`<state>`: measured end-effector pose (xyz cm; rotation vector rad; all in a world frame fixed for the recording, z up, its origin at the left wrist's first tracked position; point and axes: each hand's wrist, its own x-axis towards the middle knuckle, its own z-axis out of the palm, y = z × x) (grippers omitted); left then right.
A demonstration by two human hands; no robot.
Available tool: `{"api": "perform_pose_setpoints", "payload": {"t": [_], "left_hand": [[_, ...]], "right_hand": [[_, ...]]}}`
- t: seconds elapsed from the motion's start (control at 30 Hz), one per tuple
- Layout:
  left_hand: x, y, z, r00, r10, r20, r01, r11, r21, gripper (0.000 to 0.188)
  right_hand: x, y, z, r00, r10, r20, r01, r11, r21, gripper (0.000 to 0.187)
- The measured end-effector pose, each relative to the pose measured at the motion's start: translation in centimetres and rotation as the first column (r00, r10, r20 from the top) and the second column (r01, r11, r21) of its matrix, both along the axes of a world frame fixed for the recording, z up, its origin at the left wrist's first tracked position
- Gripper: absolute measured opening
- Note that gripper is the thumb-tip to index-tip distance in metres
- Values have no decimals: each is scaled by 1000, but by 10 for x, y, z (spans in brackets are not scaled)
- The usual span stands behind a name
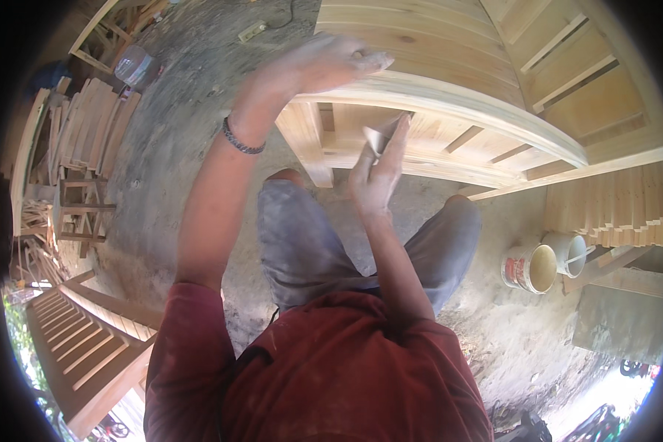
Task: The person is sanding the curved top rail and vertical slats of a wooden chair using a piece of sandpaper.
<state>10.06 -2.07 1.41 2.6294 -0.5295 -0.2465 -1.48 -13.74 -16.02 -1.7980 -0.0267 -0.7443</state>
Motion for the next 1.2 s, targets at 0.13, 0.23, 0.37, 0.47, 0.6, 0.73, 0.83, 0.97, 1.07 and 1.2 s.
{"api": "perform_pose_setpoints", "payload": {"t": [0.13, 0.23, 0.37, 0.47, 0.6, 0.73, 0.83, 0.97, 1.07, 1.2], "left_hand": [[4, 0, -6, 1000, 23, 3, -23, 1000, -19, 75], [7, -3, -6, 1000, -19, -10, 18, 999, -48, 75], [9, -3, -6, 1000, 1, 1, -1, 1000, 2, 76], [15, -6, -15, 999, -21, 40, 24, 997, -67, 75], [14, 1, -22, 992, 8, 127, -2, 999, -50, 74], [15, 0, -24, 992, 24, 124, -17, 998, -56, 73], [17, -3, -21, 990, 8, 137, -4, 999, -33, 71], [9, -1, -21, 974, 33, 224, -9, 994, -107, 71], [10, 0, -12, 995, -1, 100, 2, 1000, -15, 72], [10, 0, -15, 994, -10, 107, 13, 1000, -27, 72]], "right_hand": [[-6, -5, 18, 954, 126, 270, 28, 864, -502, 49], [-11, 0, -3, 967, 159, 198, 25, 718, -696, 47], [2, 9, 0, 971, 156, 182, 16, 715, -699, 51], [7, 2, -32, 946, 245, 212, 26, 595, -804, 51], [24, -25, -20, 956, 199, 217, 97, 484, -870, 54], [15, -22, -16, 964, 71, 258, 173, 571, -802, 53], [8, -30, -40, 966, 181, 185, 65, 522, -850, 48], [5, -46, -42, 975, 185, 124, -6, 577, -817, 58], [-11, -50, -43, 983, 84, 166, 22, 835, -549, 53], [-17, -45, -2, 988, 85, 129, -75, 994, -83, 49]]}}
